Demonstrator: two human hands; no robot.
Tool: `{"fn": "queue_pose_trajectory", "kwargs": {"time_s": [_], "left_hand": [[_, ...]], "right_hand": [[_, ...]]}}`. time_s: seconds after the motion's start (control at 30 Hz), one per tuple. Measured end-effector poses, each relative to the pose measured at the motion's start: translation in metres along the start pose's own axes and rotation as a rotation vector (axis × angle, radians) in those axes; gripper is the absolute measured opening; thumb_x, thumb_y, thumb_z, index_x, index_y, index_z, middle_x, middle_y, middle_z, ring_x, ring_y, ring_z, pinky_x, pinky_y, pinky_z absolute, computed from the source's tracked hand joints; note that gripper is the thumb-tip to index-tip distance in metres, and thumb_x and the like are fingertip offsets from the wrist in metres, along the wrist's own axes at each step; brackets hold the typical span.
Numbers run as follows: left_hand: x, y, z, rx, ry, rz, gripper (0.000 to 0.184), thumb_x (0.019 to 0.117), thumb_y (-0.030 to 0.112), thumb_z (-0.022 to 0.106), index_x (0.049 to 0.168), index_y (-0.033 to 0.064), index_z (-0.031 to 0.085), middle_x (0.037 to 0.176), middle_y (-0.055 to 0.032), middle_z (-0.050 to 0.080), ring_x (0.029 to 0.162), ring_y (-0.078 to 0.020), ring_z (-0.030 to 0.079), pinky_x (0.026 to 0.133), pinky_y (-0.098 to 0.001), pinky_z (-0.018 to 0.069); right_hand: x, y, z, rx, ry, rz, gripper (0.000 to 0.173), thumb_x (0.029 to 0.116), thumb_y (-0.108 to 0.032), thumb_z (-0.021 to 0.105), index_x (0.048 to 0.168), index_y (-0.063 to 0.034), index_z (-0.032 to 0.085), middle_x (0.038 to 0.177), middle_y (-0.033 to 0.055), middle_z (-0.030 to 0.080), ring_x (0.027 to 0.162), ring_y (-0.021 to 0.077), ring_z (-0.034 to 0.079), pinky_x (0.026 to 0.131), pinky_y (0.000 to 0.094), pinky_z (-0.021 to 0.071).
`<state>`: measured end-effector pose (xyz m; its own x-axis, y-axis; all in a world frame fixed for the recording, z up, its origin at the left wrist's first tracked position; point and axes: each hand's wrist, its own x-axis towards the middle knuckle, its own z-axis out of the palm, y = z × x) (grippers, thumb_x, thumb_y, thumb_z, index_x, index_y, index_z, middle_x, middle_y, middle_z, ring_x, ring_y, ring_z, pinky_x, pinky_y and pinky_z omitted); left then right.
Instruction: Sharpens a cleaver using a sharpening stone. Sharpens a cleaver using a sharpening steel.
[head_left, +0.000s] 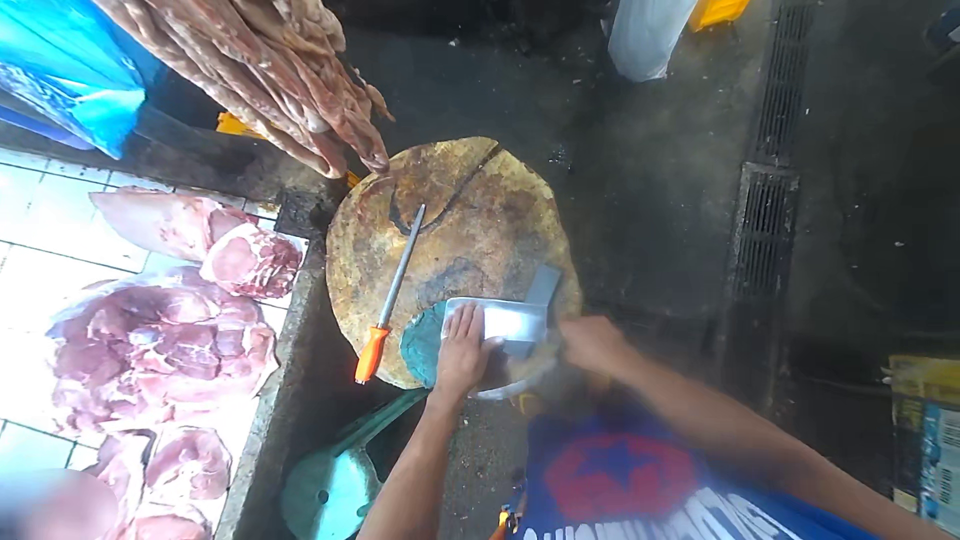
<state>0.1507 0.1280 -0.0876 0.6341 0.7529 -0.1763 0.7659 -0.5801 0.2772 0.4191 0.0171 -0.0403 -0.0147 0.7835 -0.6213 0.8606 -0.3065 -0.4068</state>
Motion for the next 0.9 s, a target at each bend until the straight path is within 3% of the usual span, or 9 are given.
{"fn": "queue_pose_trajectory", "kwargs": {"time_s": [0.07, 0.13, 0.23, 0.3, 0.5, 0.63, 0.77, 0.83, 0.9], "left_hand": [[0.004, 0.014, 0.001, -0.009, 0.005, -0.009, 0.081, 0.1016, 0.063, 0.044, 0.157, 0.0041, 0.039, 0.166, -0.0162, 0.033, 0.157, -0.0319, 0.023, 0.128, -0.0546, 0.0159], [0.018, 0.070, 0.014, -0.058, 0.006, 0.005, 0.087, 0.0997, 0.065, 0.048, 0.157, 0.0002, 0.038, 0.166, -0.0206, 0.031, 0.157, -0.0355, 0.022, 0.128, -0.0561, 0.0145], [0.041, 0.153, 0.042, -0.128, 0.062, 0.101, 0.084, 0.0987, 0.066, 0.049, 0.155, 0.0037, 0.043, 0.165, -0.0172, 0.035, 0.157, -0.0330, 0.024, 0.128, -0.0549, 0.0160], [0.047, 0.167, 0.048, -0.132, 0.073, 0.135, 0.081, 0.0994, 0.068, 0.044, 0.155, 0.0099, 0.044, 0.166, -0.0106, 0.035, 0.157, -0.0277, 0.023, 0.129, -0.0517, 0.0172], [0.003, 0.016, -0.002, 0.073, -0.011, -0.047, 0.072, 0.1028, 0.058, 0.047, 0.157, 0.0110, 0.041, 0.164, -0.0111, 0.038, 0.154, -0.0290, 0.032, 0.125, -0.0556, 0.0261], [-0.015, -0.026, -0.072, 0.123, 0.054, -0.036, 0.071, 0.1018, 0.062, 0.047, 0.142, 0.0044, 0.059, 0.149, -0.0150, 0.056, 0.148, -0.0320, 0.042, 0.125, -0.0603, 0.0199], [0.026, 0.061, -0.089, -0.018, 0.168, 0.170, 0.055, 0.0969, 0.045, 0.061, 0.136, 0.0068, 0.064, 0.140, -0.0115, 0.064, 0.139, -0.0282, 0.052, 0.125, -0.0576, 0.0251], [0.053, 0.125, -0.053, -0.143, 0.114, 0.231, 0.047, 0.0991, 0.034, 0.062, 0.139, 0.0091, 0.062, 0.138, -0.0100, 0.065, 0.134, -0.0256, 0.056, 0.122, -0.0531, 0.0335], [0.068, 0.179, 0.000, -0.253, 0.023, 0.263, 0.043, 0.1003, 0.021, 0.058, 0.142, 0.0103, 0.060, 0.139, -0.0094, 0.064, 0.135, -0.0233, 0.056, 0.123, -0.0492, 0.0315]], "right_hand": [[-0.008, 0.012, -0.003, 0.006, 0.001, 0.014, 0.037, 0.0895, -0.023, 0.068, 0.124, -0.0103, 0.065, 0.118, 0.0179, 0.070, 0.106, 0.0418, 0.069, 0.086, 0.0678, 0.0537], [-0.037, 0.056, -0.007, -0.002, 0.032, 0.095, 0.041, 0.0901, -0.025, 0.069, 0.127, -0.0090, 0.064, 0.123, 0.0196, 0.068, 0.108, 0.0443, 0.068, 0.087, 0.0703, 0.0523], [-0.083, 0.126, -0.010, -0.085, 0.114, 0.245, 0.039, 0.0883, -0.024, 0.067, 0.124, -0.0080, 0.064, 0.121, 0.0202, 0.068, 0.101, 0.0449, 0.069, 0.079, 0.0697, 0.0532], [-0.094, 0.132, -0.019, -0.121, 0.102, 0.278, 0.037, 0.0881, -0.023, 0.067, 0.122, -0.0079, 0.064, 0.118, 0.0191, 0.069, 0.100, 0.0436, 0.069, 0.079, 0.0668, 0.0536], [0.010, 0.014, -0.017, -0.041, -0.021, -0.021, 0.027, 0.0897, -0.027, 0.071, 0.111, -0.0112, 0.070, 0.105, 0.0160, 0.073, 0.100, 0.0400, 0.070, 0.082, 0.0672, 0.0538], [0.026, -0.028, -0.013, 0.043, 0.034, -0.205, 0.032, 0.0916, -0.026, 0.068, 0.119, -0.0105, 0.067, 0.113, 0.0145, 0.071, 0.106, 0.0370, 0.069, 0.089, 0.0657, 0.0532], [-0.033, 0.029, 0.000, 0.402, -0.031, -0.124, 0.043, 0.0971, -0.039, 0.064, 0.129, -0.0105, 0.064, 0.104, 0.0149, 0.072, 0.097, 0.0317, 0.070, 0.088, 0.0590, 0.0560], [-0.072, 0.079, 0.023, 0.709, -0.149, -0.082, 0.040, 0.1007, -0.045, 0.061, 0.116, -0.0084, 0.065, 0.076, 0.0078, 0.064, 0.061, 0.0199, 0.063, 0.060, 0.0422, 0.0575], [-0.106, 0.119, 0.043, 1.034, -0.344, 0.036, 0.038, 0.1009, -0.045, 0.059, 0.107, -0.0072, 0.064, 0.066, 0.0039, 0.057, 0.049, 0.0160, 0.055, 0.048, 0.0354, 0.0524]]}}
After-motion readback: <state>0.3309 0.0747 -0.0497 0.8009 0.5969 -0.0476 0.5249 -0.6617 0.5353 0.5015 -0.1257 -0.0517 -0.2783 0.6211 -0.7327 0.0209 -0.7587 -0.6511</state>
